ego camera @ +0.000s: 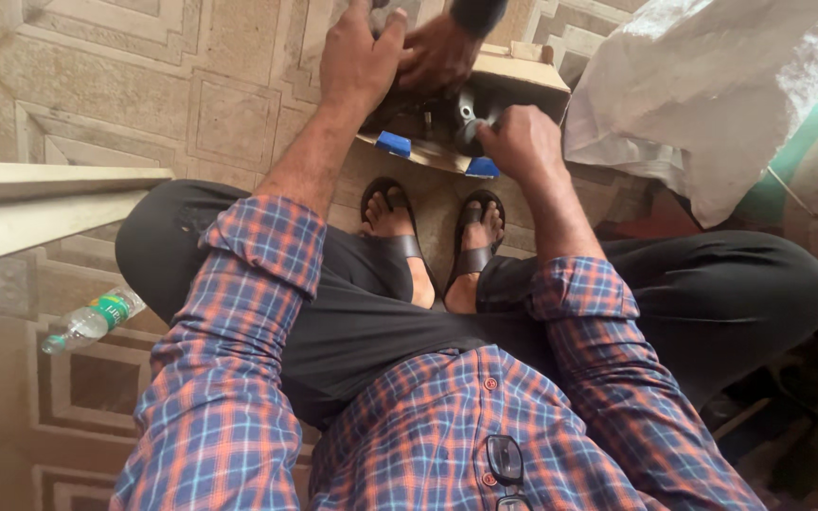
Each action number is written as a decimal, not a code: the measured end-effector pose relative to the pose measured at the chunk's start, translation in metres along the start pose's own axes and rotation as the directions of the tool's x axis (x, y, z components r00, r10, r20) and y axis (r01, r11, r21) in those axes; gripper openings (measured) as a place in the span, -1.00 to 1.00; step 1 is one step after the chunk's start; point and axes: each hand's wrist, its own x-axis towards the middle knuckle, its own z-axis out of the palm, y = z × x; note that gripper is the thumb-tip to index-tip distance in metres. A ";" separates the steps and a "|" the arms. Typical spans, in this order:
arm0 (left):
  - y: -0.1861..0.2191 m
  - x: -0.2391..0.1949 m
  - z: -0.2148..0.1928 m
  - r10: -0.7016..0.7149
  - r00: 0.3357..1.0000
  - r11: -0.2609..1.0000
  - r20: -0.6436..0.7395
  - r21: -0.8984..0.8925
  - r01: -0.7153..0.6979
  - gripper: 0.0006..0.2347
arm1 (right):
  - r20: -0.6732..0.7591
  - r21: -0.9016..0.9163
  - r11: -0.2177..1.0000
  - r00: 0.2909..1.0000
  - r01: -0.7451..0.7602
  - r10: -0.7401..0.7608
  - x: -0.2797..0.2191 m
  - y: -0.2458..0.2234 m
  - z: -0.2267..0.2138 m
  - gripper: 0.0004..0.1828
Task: The person sits on the floor and unpacks several dark mechanical parts from a white plastic bag. They place the parts into a cardboard box, then remove them to wipe them with a white cloth before placing them back into the box.
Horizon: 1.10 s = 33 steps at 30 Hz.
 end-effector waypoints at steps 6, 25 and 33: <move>0.004 -0.003 -0.001 -0.058 0.998 0.994 0.040 0.096 0.054 -0.65 | 0.055 0.092 0.996 0.998 0.021 -0.026 -0.002 -0.008 0.003 -0.59; -0.015 -0.019 0.010 -0.160 0.893 0.836 0.420 0.538 -0.104 -0.66 | -0.044 -0.007 0.996 0.995 0.086 -0.086 -0.007 0.031 0.041 -0.40; 0.006 -0.026 0.016 0.014 0.884 0.976 0.466 0.186 -0.113 -0.52 | -0.174 -0.004 0.975 0.960 0.221 -0.218 -0.005 0.013 0.104 -0.59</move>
